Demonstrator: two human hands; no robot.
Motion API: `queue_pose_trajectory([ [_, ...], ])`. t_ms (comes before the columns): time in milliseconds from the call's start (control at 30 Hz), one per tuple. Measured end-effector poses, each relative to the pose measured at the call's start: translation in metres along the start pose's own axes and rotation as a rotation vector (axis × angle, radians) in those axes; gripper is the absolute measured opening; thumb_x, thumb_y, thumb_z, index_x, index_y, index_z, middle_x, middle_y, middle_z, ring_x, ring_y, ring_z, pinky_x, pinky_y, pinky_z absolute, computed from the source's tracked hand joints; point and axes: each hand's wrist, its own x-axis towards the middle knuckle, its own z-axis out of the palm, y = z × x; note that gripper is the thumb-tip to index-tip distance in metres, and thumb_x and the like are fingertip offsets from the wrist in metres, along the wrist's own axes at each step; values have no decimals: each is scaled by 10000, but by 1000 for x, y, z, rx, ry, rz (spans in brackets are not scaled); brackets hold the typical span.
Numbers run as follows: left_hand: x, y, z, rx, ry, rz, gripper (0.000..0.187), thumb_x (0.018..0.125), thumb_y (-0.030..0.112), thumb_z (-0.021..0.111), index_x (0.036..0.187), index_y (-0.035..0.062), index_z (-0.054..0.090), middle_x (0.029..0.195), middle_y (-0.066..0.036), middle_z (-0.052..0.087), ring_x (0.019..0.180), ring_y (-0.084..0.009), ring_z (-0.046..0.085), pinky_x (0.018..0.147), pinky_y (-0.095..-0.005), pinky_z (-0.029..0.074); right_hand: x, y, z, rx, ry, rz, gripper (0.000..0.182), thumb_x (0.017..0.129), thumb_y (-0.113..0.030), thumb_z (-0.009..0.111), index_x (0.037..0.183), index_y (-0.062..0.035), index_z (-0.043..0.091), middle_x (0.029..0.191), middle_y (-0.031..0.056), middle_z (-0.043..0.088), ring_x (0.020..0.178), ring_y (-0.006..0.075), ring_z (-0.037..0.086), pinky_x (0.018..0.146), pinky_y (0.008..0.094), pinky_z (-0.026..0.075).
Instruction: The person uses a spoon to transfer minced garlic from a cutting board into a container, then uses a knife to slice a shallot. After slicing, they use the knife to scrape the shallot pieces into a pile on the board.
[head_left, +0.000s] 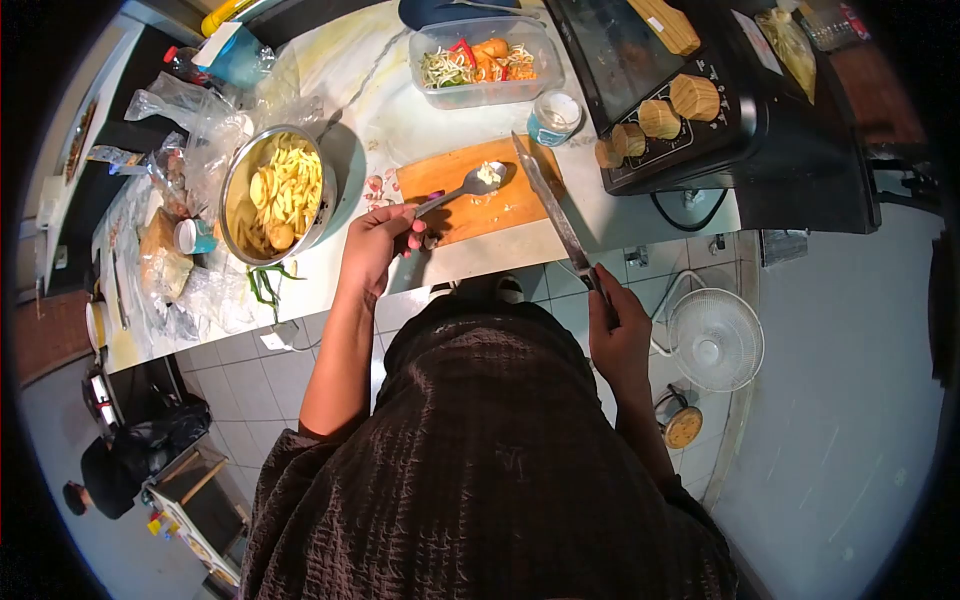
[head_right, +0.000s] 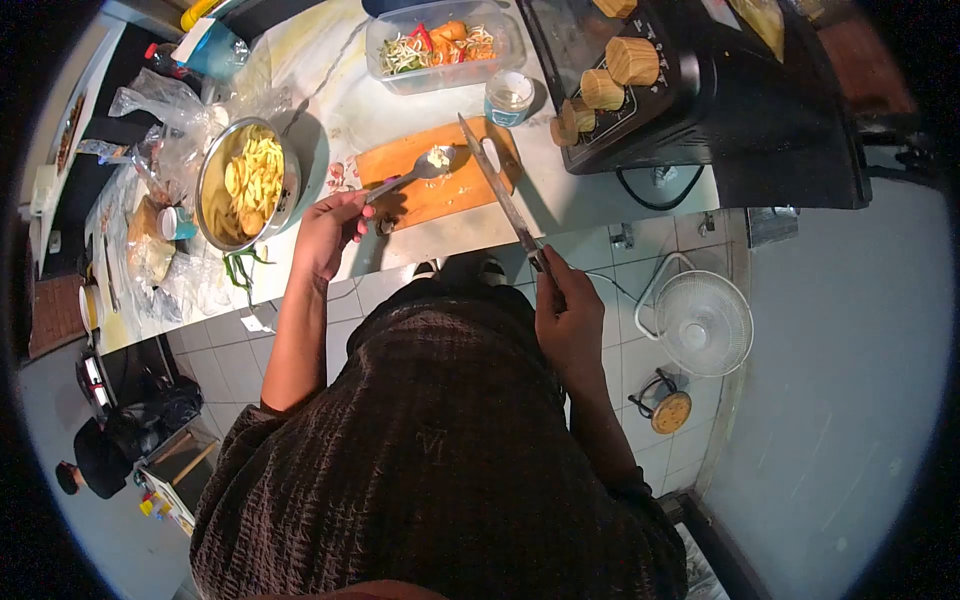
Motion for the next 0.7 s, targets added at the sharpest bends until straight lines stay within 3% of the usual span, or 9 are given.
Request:
queue_pose_trajectory([
  [67,8,14,6,34,-14,17,212,950,65,591,1123,-49,634,841,-51,682,630,-103,575,583,-226,425,4,-2,-1,20,32,29,335,961,-98,602,1289,-41,634,759,36,578,590,75,443,507,240,345],
  [133,19,30,14,61,-32,57,219,949,62,586,1129,-55,631,836,-52,680,625,-105,576,580,-229,428,8,-5,-5,12,31,114,334,954,-79,588,1279,-11,623,842,138,653,651,179,599,601,296,481],
  [167,25,40,20,81,-43,92,227,949,59,580,1135,-60,628,832,-53,677,619,-107,577,578,-233,432,11,-10,-8,13,42,117,334,954,-79,588,1279,-11,623,842,138,653,651,179,599,601,296,481],
  [367,51,86,71,305,-47,342,186,945,83,598,1047,-49,680,851,-79,705,619,-111,609,566,-243,451,23,-20,-13,111,114,211,338,968,-96,583,1294,-12,614,748,94,597,631,103,525,582,269,444],
  [467,55,99,94,596,-14,458,205,955,116,592,1035,-45,690,809,-83,712,625,-118,635,570,-253,479,26,-24,-16,120,129,208,333,970,-87,583,1296,-33,620,740,83,595,625,91,522,571,264,441],
  [500,56,100,97,600,-20,464,205,955,116,592,1035,-45,690,809,-83,712,625,-118,635,570,-253,479,26,-21,-16,132,123,192,343,978,-84,572,1319,-74,615,749,57,605,624,73,520,599,247,446],
  [567,58,99,103,854,32,660,226,955,128,587,1025,-62,687,797,-100,719,661,-111,658,610,-265,511,26,-20,-18,146,123,178,360,987,-81,561,1342,-115,610,759,31,614,623,55,519,626,230,451],
  [633,57,98,106,930,57,769,225,931,131,590,1023,-46,695,789,-125,723,684,-165,693,662,-310,536,26,-21,-21,140,93,207,358,987,-74,564,1338,-125,615,764,38,621,637,55,533,617,229,455],
  [700,50,100,110,1105,65,913,211,887,107,588,1023,-1,707,824,-172,718,728,-291,710,702,-380,544,27,-21,-21,139,106,178,352,989,-78,566,1334,-123,618,763,39,621,640,55,535,611,229,455],
])
